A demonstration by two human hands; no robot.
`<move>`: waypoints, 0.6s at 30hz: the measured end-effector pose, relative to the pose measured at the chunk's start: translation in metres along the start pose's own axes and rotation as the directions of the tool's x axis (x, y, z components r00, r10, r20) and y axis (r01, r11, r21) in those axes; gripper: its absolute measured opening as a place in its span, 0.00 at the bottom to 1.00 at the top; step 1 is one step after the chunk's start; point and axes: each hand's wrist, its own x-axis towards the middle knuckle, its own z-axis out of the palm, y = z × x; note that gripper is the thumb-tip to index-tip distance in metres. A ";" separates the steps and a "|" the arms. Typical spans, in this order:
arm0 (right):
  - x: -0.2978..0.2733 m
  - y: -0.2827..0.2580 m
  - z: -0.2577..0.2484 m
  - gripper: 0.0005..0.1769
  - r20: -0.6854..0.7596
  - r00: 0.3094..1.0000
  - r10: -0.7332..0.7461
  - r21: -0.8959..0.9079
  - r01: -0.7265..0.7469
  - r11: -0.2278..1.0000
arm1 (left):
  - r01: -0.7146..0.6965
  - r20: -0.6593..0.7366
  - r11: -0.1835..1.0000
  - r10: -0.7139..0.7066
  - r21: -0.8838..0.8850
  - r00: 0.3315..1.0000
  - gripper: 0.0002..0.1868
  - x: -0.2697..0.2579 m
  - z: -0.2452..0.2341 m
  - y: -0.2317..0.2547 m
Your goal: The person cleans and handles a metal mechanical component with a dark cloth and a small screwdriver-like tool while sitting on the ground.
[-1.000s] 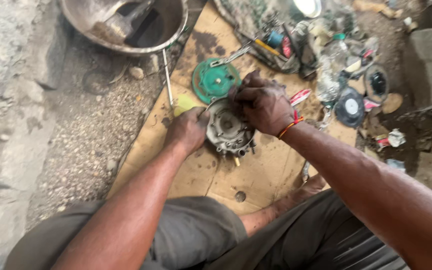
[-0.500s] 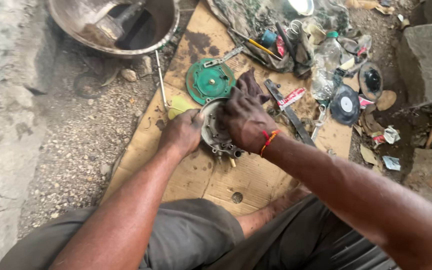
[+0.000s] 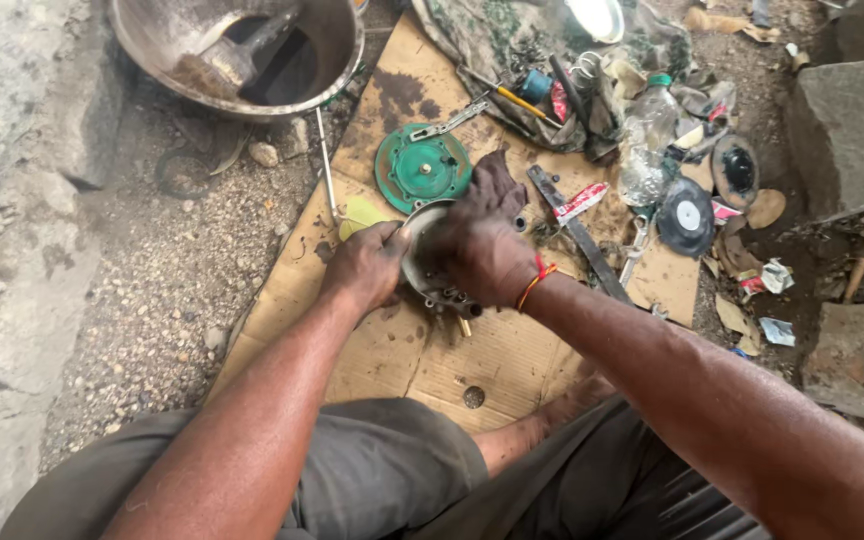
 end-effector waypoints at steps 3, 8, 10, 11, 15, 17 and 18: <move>0.011 -0.002 0.002 0.12 0.068 0.997 -0.036 0.003 0.036 0.999 | -0.081 -0.006 0.996 0.081 0.031 0.997 0.27 0.003 -0.002 -0.010; 0.012 -0.009 0.000 0.20 0.132 0.978 -0.161 -0.117 0.177 0.977 | -0.101 -0.025 0.994 0.100 -0.051 0.995 0.26 0.009 0.002 -0.015; 0.011 0.000 -0.005 0.15 0.178 0.965 -0.194 -0.070 0.209 0.975 | -0.100 -0.024 0.995 0.099 -0.030 0.995 0.26 0.007 0.002 -0.012; 0.013 -0.001 -0.003 0.14 0.182 0.971 -0.155 -0.051 0.167 0.985 | -0.088 -0.030 0.996 0.088 -0.014 0.996 0.26 0.005 0.001 -0.009; 0.019 -0.005 -0.006 0.11 0.155 0.982 -0.107 0.033 0.103 0.994 | 0.027 0.042 0.983 -0.019 -0.180 0.999 0.24 -0.011 -0.008 0.008; 0.025 -0.003 -0.015 0.10 0.197 0.972 -0.129 -0.020 0.135 0.991 | 0.049 0.069 0.975 -0.035 -0.215 0.997 0.24 -0.015 -0.012 0.013; 0.031 0.000 -0.018 0.10 0.258 0.957 -0.133 -0.092 0.162 0.983 | 0.061 0.083 0.971 -0.043 -0.233 0.996 0.24 -0.015 -0.012 0.014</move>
